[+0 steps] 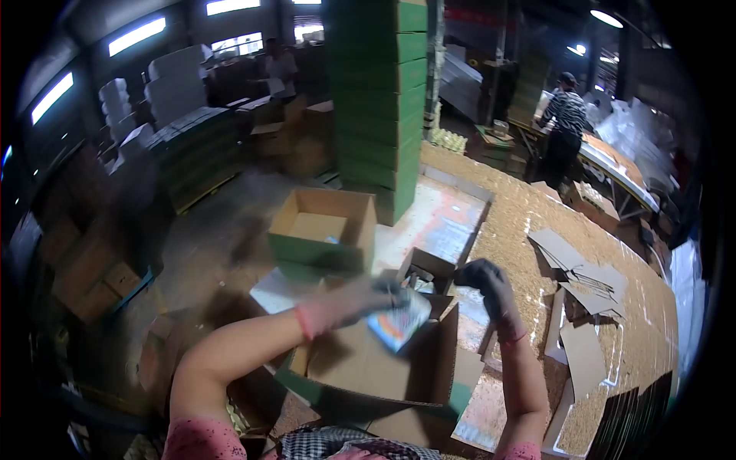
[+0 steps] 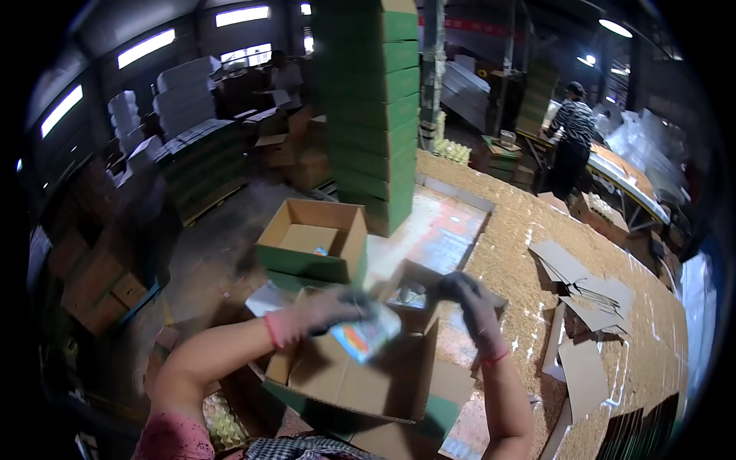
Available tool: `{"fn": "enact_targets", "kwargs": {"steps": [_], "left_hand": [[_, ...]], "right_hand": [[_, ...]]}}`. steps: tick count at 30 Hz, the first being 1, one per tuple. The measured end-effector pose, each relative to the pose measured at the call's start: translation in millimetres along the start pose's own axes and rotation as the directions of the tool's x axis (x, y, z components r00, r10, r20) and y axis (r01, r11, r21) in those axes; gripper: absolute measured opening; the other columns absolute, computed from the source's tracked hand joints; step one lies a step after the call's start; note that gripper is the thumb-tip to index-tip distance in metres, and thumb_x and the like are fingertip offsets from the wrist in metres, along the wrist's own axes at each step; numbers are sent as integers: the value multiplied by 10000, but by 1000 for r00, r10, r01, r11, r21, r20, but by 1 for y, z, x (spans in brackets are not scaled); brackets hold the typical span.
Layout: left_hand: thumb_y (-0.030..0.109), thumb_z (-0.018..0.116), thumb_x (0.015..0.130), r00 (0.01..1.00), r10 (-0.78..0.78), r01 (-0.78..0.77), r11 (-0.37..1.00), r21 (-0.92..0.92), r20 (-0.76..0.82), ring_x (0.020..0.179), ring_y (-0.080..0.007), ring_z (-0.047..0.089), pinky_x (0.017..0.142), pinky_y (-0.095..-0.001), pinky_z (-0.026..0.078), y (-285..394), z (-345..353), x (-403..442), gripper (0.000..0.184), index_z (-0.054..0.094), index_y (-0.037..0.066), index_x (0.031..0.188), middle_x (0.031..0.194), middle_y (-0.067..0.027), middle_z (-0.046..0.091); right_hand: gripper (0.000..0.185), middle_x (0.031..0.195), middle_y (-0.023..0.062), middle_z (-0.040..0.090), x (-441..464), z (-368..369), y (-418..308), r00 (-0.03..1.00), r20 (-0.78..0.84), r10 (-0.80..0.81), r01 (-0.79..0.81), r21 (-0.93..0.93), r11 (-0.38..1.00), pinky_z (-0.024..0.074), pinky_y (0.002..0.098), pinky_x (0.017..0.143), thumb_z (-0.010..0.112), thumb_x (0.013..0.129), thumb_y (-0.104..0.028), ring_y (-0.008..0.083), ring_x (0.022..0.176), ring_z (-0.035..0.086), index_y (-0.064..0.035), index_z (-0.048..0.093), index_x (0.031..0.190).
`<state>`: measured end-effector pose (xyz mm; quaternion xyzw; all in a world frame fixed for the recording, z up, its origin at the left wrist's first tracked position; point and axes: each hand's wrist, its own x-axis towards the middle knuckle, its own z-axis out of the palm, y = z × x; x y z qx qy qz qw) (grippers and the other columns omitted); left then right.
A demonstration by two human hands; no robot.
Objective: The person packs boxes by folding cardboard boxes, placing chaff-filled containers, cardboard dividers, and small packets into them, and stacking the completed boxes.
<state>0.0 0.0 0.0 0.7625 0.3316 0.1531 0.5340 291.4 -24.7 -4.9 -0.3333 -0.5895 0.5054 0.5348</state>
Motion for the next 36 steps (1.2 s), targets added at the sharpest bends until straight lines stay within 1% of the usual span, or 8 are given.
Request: {"fn": "enact_targets", "kwargs": {"steps": [4, 6, 11, 15, 19, 26, 30, 36], "left_hand": [[346, 606, 863, 999, -11, -28, 164, 986, 30, 969, -326, 603, 872, -408, 464, -26, 28, -74, 434, 551, 37, 1163, 1126, -133, 607], [268, 588, 883, 845, 432, 64, 502, 863, -314, 1079, -341, 555, 934, -393, 439, -9, -3, -114, 393, 535, 36, 1196, 1197, -154, 564], [363, 617, 899, 943, -211, 71, 884, -462, -258, 1354, -226, 299, 1120, -338, 259, -159, -34, -180, 885, 46, 66, 1507, 1506, -98, 263], [502, 718, 757, 929, -216, 291, 927, 234, -299, 1400, -388, 179, 1158, -393, 173, -135, 37, -118, 1170, -58, 7, 1479, 1503, -276, 142], [513, 721, 742, 868, 172, 197, 742, 641, -465, 1124, -441, 538, 1050, -419, 378, -135, 44, -120, 1138, 10, 5, 1471, 1218, -339, 515], [502, 704, 774, 990, -134, 133, 991, -21, -49, 1311, -400, 363, 1091, -398, 311, -112, 11, -106, 1049, 96, 23, 1483, 1388, -307, 367], [342, 638, 860, 646, 547, -487, 833, 264, -533, 776, -341, 611, 726, -431, 482, -123, -12, -59, 742, 297, -7, 1418, 1036, -226, 619], [161, 738, 785, 395, 136, -485, 871, -80, -908, 1252, -236, 444, 1028, -354, 383, -243, -178, -63, 861, 230, 45, 1470, 1378, -140, 448]], "right_hand": [[373, 1011, 119, 629, -21, 22, 36, 963, -266, -48, 24, -92, 995, 477, 320, 894, 464, 979, -312, 188, 947, 608, 25, 611, 1039], [375, 1030, 150, 623, -53, 13, 34, 887, -277, -369, 180, -528, 830, 463, 355, 914, 442, 966, -303, 240, 997, 596, 17, 618, 1054], [481, 1279, 175, 521, -98, 72, 30, 827, 535, -175, 551, -705, 447, 273, 532, 1087, 451, 849, -358, 368, 1232, 455, -40, 587, 1184], [625, 1403, 206, 374, -97, 127, 88, 834, 551, 12, 526, -803, 280, 179, 521, 1135, 596, 795, -199, 390, 1343, 301, -26, 400, 1363], [571, 1464, 210, 279, -134, 93, 99, 921, -362, 143, -321, -500, 804, 222, 382, 1135, 450, 952, -184, 297, 1375, 257, 10, 229, 1442], [538, 1253, 100, 525, -165, 83, 125, 652, -623, 433, -451, 141, 881, 426, 331, 989, 527, 961, -249, 188, 1120, 524, -16, 337, 1406], [442, 1255, 75, 538, -108, 53, 27, 802, -571, 176, -145, 100, 984, 376, 337, 1039, 535, 955, -238, 174, 1152, 504, 30, 479, 1302], [463, 1229, 64, 566, 34, -16, 49, 744, -664, -75, 113, 14, 993, 408, 349, 1020, 571, 937, -273, 184, 1132, 536, -24, 479, 1317]]}}
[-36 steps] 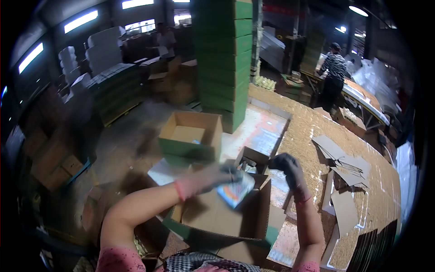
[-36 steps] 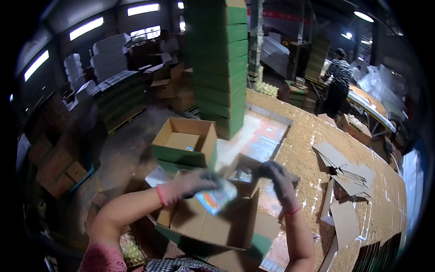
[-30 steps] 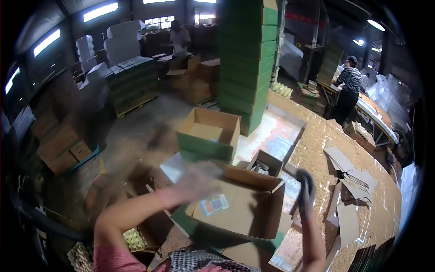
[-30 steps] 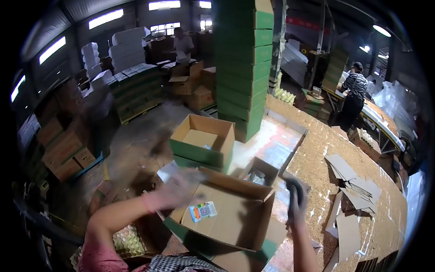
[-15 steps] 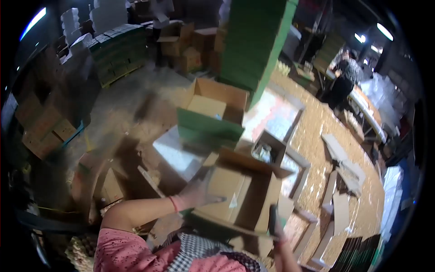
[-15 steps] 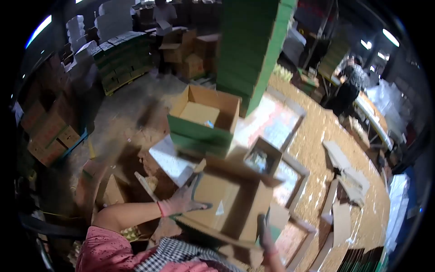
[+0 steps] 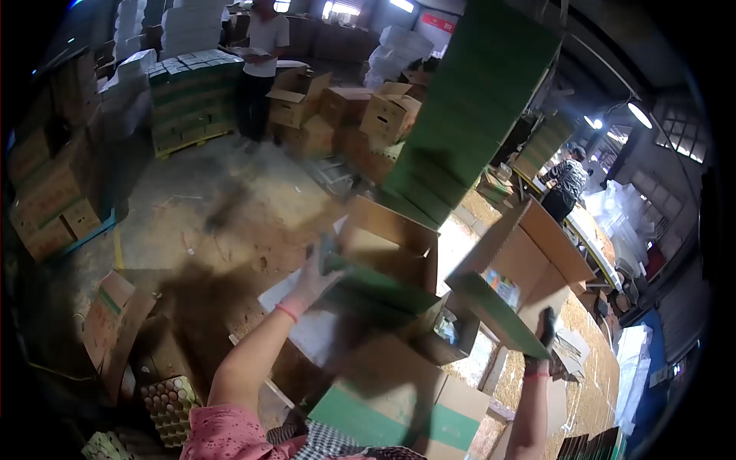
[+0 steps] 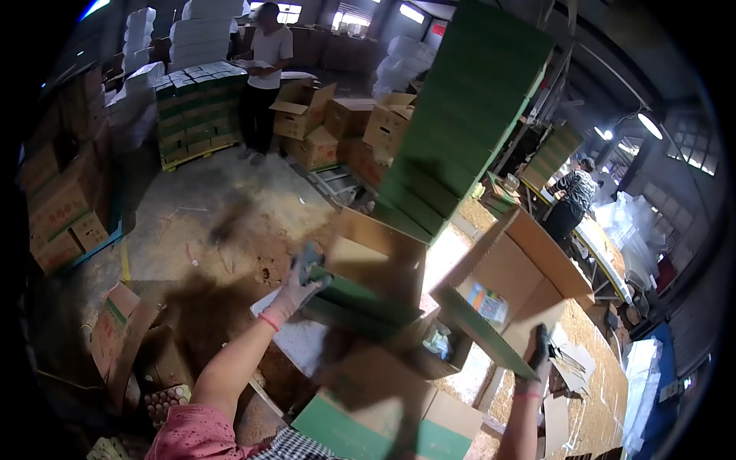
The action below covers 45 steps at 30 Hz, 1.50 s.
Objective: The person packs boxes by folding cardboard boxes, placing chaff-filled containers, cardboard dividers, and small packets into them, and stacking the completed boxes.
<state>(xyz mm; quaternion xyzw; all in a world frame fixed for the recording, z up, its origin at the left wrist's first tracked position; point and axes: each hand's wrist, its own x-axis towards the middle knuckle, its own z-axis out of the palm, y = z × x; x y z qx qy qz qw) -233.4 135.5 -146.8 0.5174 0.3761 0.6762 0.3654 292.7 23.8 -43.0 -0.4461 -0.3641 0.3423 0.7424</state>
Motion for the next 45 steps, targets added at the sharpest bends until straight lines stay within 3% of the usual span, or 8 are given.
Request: {"fn": "enact_targets", "kwargs": {"steps": [18, 20, 23, 31, 37, 41, 43, 45], "left_hand": [[325, 460, 972, 846, -529, 440, 764, -472, -67, 1247, -238, 391, 1015, -333, 386, -93, -2, -73, 658, 156, 20, 1469, 1428, -150, 327], [450, 395, 974, 694, -581, 490, 814, 311, 426, 1316, -275, 350, 1032, -354, 369, -168, 20, -134, 691, 207, -21, 1444, 1450, -212, 294], [578, 446, 914, 662, -713, 110, 395, 912, 229, 1306, -346, 361, 1021, -402, 368, -26, 85, -190, 806, 292, -54, 1391, 1397, -273, 339], [514, 584, 858, 920, -197, 38, 905, 424, 339, 1250, -423, 396, 1006, -438, 371, 94, 135, -190, 813, 313, -48, 1379, 1384, -269, 375], [447, 662, 815, 591, 534, -782, 198, 591, 604, 1130, -370, 491, 960, -421, 414, 249, 191, -187, 751, 392, 2, 1357, 1166, -233, 528], [521, 530, 876, 444, -232, -788, 357, 501, 865, 987, -336, 594, 858, -438, 459, 255, 217, -187, 643, 438, 37, 1290, 1076, -182, 584], [529, 431, 927, 276, -468, -723, 474, 502, 839, 917, -373, 614, 832, -448, 466, 284, 220, -181, 594, 429, 36, 1259, 989, -198, 610], [519, 369, 956, 237, -555, -667, 504, 549, 797, 921, -398, 611, 835, -483, 461, 294, 220, -169, 559, 445, 18, 1192, 994, -248, 615]], "right_hand": [[610, 1395, 148, 398, -64, 14, 91, 994, 104, 35, -36, 2, 999, 351, 366, 1049, 445, 988, -381, 232, 1268, 413, -26, 259, 1448], [664, 1397, 220, 374, -125, -95, 78, 884, -150, -444, -182, -983, -30, 252, 422, 1116, 476, 960, -428, 380, 1302, 350, 2, 295, 1432], [546, 1318, 233, 433, -167, -175, 99, 921, -366, -133, -375, -926, -47, 247, 473, 1110, 462, 956, -368, 403, 1239, 409, -12, 383, 1363], [588, 1355, 272, 403, -152, -154, 14, 980, -158, -124, -145, -983, 108, 265, 454, 1106, 364, 968, -396, 374, 1259, 417, -8, 306, 1406], [619, 1382, 301, 380, -162, -164, -77, 972, 23, -235, 105, -933, 344, 279, 440, 1102, 290, 977, -416, 351, 1274, 423, -4, 248, 1438], [641, 1401, 321, 365, -179, -125, -127, 980, 162, -113, 197, -793, 576, 289, 431, 1100, 241, 983, -430, 336, 1284, 427, -2, 209, 1459], [566, 1182, 150, 567, -207, -71, -161, 562, 717, -412, 590, -696, -408, 473, 430, 885, 533, 941, -210, 329, 1042, 563, -60, 294, 1432], [475, 1172, 157, 557, -215, -87, -132, 498, 755, -427, 678, -646, -351, 393, 462, 957, 515, 939, -233, 340, 1075, 537, -51, 362, 1350]]}}
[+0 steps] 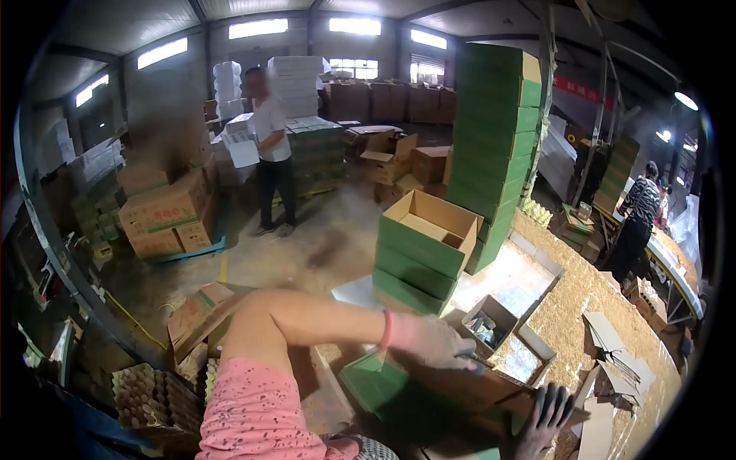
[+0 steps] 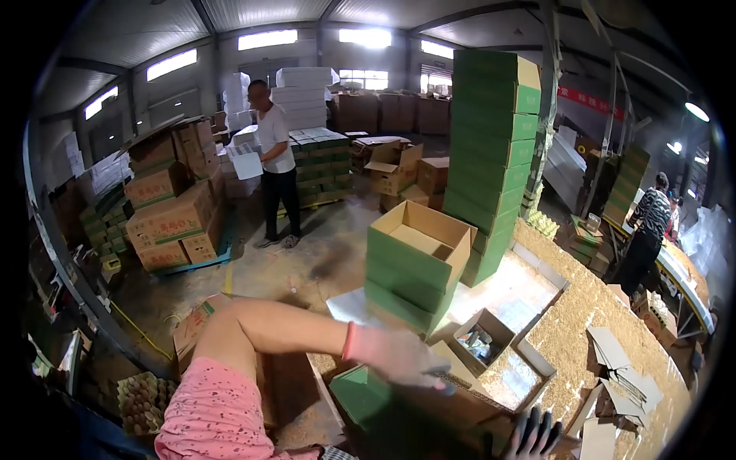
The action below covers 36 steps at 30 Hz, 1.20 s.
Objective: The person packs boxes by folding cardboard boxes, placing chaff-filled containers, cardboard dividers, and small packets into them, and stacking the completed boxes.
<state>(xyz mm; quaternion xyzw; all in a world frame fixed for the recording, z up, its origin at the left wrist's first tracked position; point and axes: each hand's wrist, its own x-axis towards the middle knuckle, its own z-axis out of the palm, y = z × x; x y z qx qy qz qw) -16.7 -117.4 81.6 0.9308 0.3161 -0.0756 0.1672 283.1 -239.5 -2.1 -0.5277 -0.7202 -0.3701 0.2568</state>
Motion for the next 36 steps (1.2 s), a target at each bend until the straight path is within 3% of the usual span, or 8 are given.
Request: {"fn": "enact_targets", "kwargs": {"steps": [7, 11, 14, 20, 25, 31, 34, 36], "left_hand": [[307, 487, 908, 961, 55, -90, 989, -116, -273, 743, -414, 631, 662, -467, 514, -57, 4, 41, 453, 467, -61, 1171, 816, -282, 629], [197, 531, 870, 708, 303, -440, 896, -62, -638, 1225, -384, 435, 1010, -457, 372, 10, 36, 55, 519, 414, -42, 1316, 1242, -272, 472], [249, 511, 900, 122, 935, -887, 253, 386, -332, 1384, -343, 271, 1144, -523, 173, 62, 54, 79, 501, 433, 74, 1362, 1431, -167, 378], [379, 285, 974, 471, 843, -272, 419, -866, 260, 1371, -372, 245, 1159, -484, 105, 47, 75, 100, 559, 373, -2, 1373, 1412, -251, 343], [484, 535, 843, 518, 776, -745, 616, 255, -359, 1231, -443, 390, 1098, -528, 228, 53, 45, 66, 701, 486, -98, 1231, 1270, -301, 459], [554, 568, 829, 717, 481, -431, 875, 220, -505, 1354, -413, 272, 1113, -529, 206, -94, 78, 65, 848, 330, -11, 1414, 1429, -244, 337], [379, 555, 887, 623, 410, -644, 752, -139, -667, 1348, -367, 318, 1106, -479, 261, -140, 113, 58, 692, 322, 15, 1428, 1420, -213, 360], [207, 490, 921, 924, -156, -356, -28, -934, -348, 1288, -334, 408, 1073, -427, 327, -172, 218, 69, 553, 340, 19, 1418, 1419, -184, 384]], "right_hand": [[120, 656, -95, 428, -23, -18, -17, 809, -43, 587, -504, 465, 728, 203, 76, 457, 491, 873, 7, -81, 509, 305, -92, 557, 890], [158, 826, 100, 581, 21, 32, -42, 710, 566, -419, 74, 531, 844, 356, 484, 1035, 653, 755, -205, 282, 948, 565, -125, 643, 890], [397, 1118, 149, 509, 64, 45, 5, 970, -91, -224, 229, 48, 972, 375, 513, 959, 680, 789, -244, 322, 1074, 485, -82, 530, 1119], [550, 1370, 244, 424, 84, 43, 20, 862, 471, 189, -165, -92, 982, 292, 562, 1017, 507, 894, -436, 428, 1255, 404, -80, 490, 1313], [587, 1443, 222, 328, -26, 73, 7, 761, 634, 135, -299, 159, 941, 291, 494, 1062, 509, 908, -240, 433, 1329, 303, -100, 315, 1444], [509, 1376, 111, 396, -117, 12, -89, 99, 971, 217, -531, 235, -814, 306, 358, 1057, 471, 971, -197, 192, 1259, 377, -43, 300, 1425], [406, 1132, 149, 528, -31, -17, -63, 474, 849, 235, -772, 529, -354, 415, 372, 898, 458, 970, -200, 249, 1046, 520, -29, 410, 1335], [358, 969, 175, 615, 47, -30, -51, 799, 591, 110, -600, 773, 205, 487, 382, 792, 449, 970, -202, 287, 905, 615, -20, 484, 1276]]}}
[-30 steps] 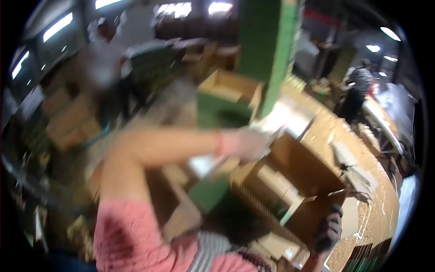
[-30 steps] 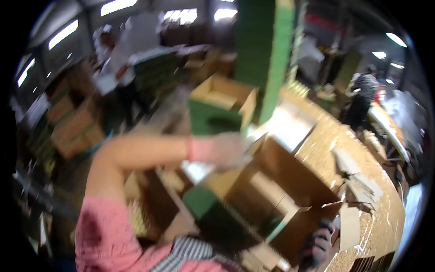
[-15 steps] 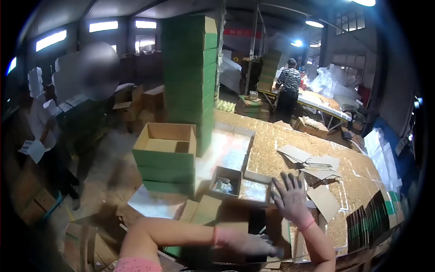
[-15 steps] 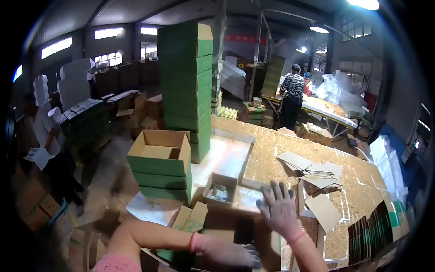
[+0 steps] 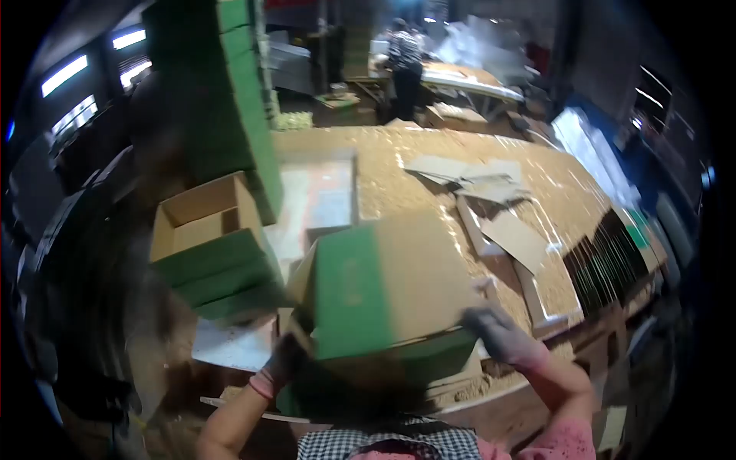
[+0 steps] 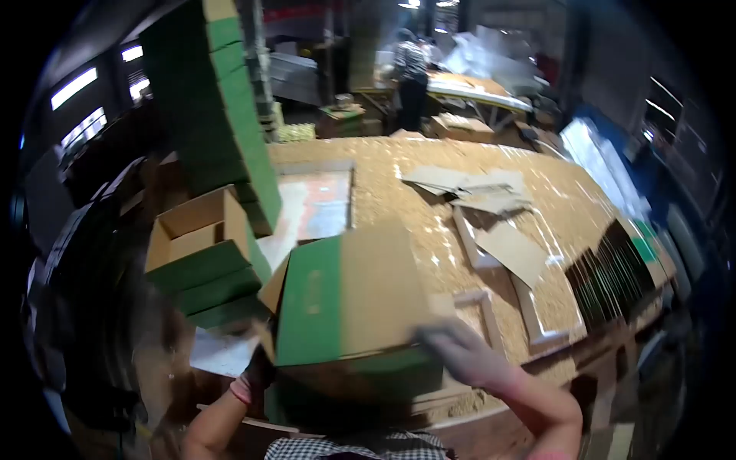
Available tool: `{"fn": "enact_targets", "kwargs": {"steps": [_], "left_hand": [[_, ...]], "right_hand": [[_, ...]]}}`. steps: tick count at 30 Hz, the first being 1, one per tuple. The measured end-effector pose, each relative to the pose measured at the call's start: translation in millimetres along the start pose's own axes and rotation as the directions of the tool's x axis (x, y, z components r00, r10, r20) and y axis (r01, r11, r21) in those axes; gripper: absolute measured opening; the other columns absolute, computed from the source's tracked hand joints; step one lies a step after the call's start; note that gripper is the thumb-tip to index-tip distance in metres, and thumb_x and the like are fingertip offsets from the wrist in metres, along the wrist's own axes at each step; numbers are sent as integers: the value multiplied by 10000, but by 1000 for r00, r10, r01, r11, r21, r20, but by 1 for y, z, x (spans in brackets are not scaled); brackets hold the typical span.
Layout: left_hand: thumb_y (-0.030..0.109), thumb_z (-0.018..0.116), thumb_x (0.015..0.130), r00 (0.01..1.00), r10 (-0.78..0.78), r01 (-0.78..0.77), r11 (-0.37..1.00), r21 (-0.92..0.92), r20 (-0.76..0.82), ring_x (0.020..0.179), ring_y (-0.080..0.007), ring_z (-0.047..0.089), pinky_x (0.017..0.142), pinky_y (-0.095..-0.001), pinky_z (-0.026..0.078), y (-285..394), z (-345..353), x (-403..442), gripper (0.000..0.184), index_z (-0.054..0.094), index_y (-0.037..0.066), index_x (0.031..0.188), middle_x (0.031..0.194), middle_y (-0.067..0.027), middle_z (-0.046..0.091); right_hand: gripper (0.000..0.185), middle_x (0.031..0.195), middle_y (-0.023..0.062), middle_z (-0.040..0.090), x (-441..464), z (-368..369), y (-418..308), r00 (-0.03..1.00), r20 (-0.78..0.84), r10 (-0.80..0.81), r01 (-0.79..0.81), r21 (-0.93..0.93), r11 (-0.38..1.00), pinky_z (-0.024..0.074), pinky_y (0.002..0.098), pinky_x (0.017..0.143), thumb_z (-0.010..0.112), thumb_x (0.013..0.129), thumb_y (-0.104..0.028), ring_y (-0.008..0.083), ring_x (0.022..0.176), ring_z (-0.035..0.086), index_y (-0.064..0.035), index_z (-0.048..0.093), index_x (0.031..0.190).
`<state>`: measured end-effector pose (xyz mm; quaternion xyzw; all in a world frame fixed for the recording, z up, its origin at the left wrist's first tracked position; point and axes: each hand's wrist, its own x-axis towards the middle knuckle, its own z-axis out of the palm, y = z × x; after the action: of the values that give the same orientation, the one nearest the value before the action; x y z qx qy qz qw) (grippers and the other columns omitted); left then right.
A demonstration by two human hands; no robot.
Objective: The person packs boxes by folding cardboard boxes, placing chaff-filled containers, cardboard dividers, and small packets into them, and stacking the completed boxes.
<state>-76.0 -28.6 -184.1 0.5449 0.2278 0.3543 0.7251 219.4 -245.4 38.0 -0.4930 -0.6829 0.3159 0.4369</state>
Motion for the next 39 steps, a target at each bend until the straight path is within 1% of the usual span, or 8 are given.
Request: {"fn": "enact_targets", "kwargs": {"steps": [3, 5, 9, 11, 14, 25, 32, 39], "left_hand": [[271, 536, 935, 823, 419, -536, 349, 769, 384, 1097, -214, 523, 952, -333, 433, 76, 42, 5, 603, 312, 34, 1442, 1291, -92, 497], [315, 643, 862, 990, -58, 75, 988, 135, -128, 1051, -173, 536, 924, -293, 432, 56, 31, 9, 736, 299, 32, 1449, 1245, -71, 519], [87, 544, 790, 978, -199, 207, 934, 291, -58, 1175, -141, 474, 945, -232, 394, 122, 32, -14, 703, 306, 8, 1448, 1378, -73, 440], [18, 475, 748, 986, -101, 140, 930, 340, -129, 1219, -149, 447, 968, -223, 367, 133, 27, -26, 718, 303, -13, 1445, 1409, -86, 414], [-23, 423, 712, 944, -133, 248, 890, 382, -302, 1270, -176, 412, 1027, -236, 316, 124, 17, -37, 739, 298, -39, 1440, 1422, -97, 398], [70, 552, 660, 936, -139, 259, 893, 367, -323, 556, -87, 471, 512, -205, 370, 124, -2, -31, 894, 225, 56, 1492, 1283, -92, 489], [-19, 470, 694, 873, -322, 437, 851, 292, -367, 657, -57, 505, 542, -170, 376, 122, -13, -43, 815, 222, 16, 1469, 1318, -101, 456], [35, 505, 700, 935, -81, 191, 936, 296, -346, 720, -58, 513, 581, -163, 385, 120, 9, -25, 708, 338, -10, 1387, 1333, -96, 440]], "right_hand": [[416, 779, 186, 640, 73, 62, -23, 940, 277, 197, -65, -423, 904, 503, 486, 670, 473, 936, -437, 384, 728, 634, -28, 543, 961], [500, 785, 199, 632, 83, 148, 13, 847, 492, 201, 105, -525, 845, 507, 457, 674, 435, 928, -516, 389, 750, 628, -37, 556, 1007], [431, 884, 190, 657, 81, 87, -16, 787, 610, 96, 99, -278, 955, 505, 454, 782, 486, 922, -413, 392, 839, 632, -41, 597, 1110], [425, 1024, 171, 637, 65, -8, 8, 999, 38, 27, -23, -83, 996, 474, 409, 854, 504, 919, -333, 317, 947, 600, -48, 544, 1232], [397, 952, 134, 617, 4, -101, 199, 382, -916, 121, -412, -51, 910, 460, 322, 786, 387, 995, -301, 180, 883, 548, 2, 559, 1185], [644, 1537, 168, 180, -60, 42, 311, 674, -353, 649, -686, 30, 727, 109, 321, 1158, 297, 1021, -396, 242, 1431, 127, 60, 165, 1456], [1078, 1424, 355, 235, 16, -11, 408, -328, -806, 493, -660, 569, 491, 248, 443, 1118, 515, 822, -670, 413, 1358, 253, 173, 149, 1385], [977, 1372, 305, 321, 34, -17, 378, -427, -831, 357, -416, 531, 738, 365, 394, 1036, 733, 751, -461, 392, 1252, 384, 119, 254, 1374]]}}
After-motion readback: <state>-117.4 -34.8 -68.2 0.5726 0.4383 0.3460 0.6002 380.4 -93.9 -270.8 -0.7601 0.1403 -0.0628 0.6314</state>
